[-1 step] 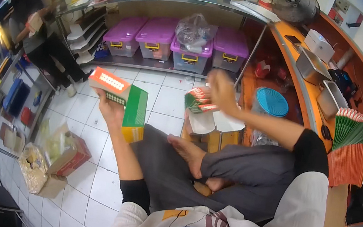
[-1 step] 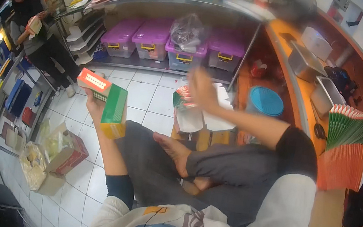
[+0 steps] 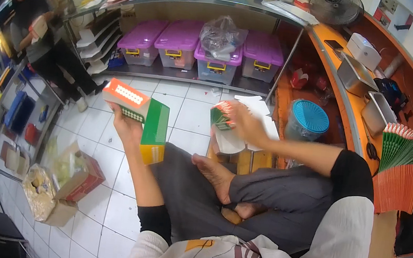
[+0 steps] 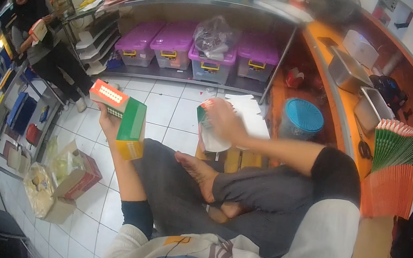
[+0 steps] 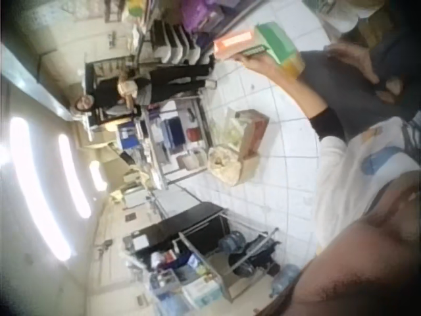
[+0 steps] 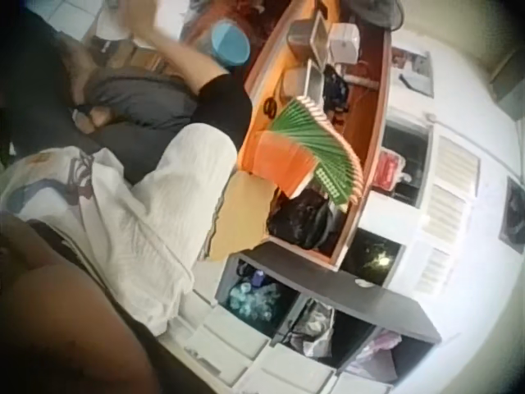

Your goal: The person sits on the floor and folds flat cardboard pieces into small boxes by hand. They repeatedly pick up a piece, fold the sides, and secure the flaps, stacking the finished boxes on a small stool. Another person is visible in the background working at a counter.

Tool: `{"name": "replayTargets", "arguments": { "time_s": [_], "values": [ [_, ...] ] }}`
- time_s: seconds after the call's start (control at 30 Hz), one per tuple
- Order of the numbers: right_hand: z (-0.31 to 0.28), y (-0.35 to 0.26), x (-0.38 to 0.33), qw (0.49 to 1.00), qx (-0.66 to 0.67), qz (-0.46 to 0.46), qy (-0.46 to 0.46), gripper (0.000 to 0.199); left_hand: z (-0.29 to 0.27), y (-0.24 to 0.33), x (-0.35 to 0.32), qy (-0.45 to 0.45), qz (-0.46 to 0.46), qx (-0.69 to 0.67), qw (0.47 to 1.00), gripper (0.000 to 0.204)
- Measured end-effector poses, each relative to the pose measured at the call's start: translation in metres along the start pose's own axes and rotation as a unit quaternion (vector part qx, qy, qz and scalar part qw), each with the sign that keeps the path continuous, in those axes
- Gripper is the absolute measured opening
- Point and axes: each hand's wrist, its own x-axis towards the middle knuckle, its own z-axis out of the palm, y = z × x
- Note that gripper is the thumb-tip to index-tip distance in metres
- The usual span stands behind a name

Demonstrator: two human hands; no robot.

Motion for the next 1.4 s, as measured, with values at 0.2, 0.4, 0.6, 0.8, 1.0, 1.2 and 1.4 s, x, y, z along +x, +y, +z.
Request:
{"name": "replayTargets", "arguments": {
  "time_s": [0.2, 0.4, 0.6, 0.8, 1.0, 1.2, 1.4],
  "values": [
    [0.046, 0.006, -0.08, 0.784, -0.12, 0.066, -0.606, 0.051, 0.018, -0.017, -0.009, 0.076, 0.053, 0.086, 0.992, 0.05],
    [0.07, -0.001, -0.082, 0.801, -0.106, 0.109, -0.579, 0.064, 0.03, -0.031, -0.024, -0.104, -0.056, 0.018, 0.993, 0.053],
    [0.061, -0.006, -0.11, 0.781, -0.158, 0.138, -0.588, 0.081, 0.054, -0.044, -0.012, -0.033, -0.014, -0.016, 0.999, 0.047],
    [0.061, -0.026, -0.124, 0.803, -0.087, 0.148, -0.57, 0.087, 0.065, -0.034, -0.003, 0.026, -0.08, 0.104, 0.991, 0.042],
    [0.07, -0.028, -0.127, 0.786, -0.102, 0.178, -0.584, 0.084, 0.068, -0.018, -0.013, 0.051, -0.057, 0.192, 0.978, 0.043],
    [0.069, -0.048, -0.14, 0.804, -0.059, 0.21, -0.553, 0.079, 0.078, -0.011, -0.009, 0.059, -0.05, 0.098, 0.992, 0.041],
    [0.063, -0.049, -0.146, 0.872, -0.04, 0.206, -0.442, 0.046, 0.11, -0.006, -0.029, 0.126, 0.037, 0.296, 0.946, 0.022]
  ]
}}
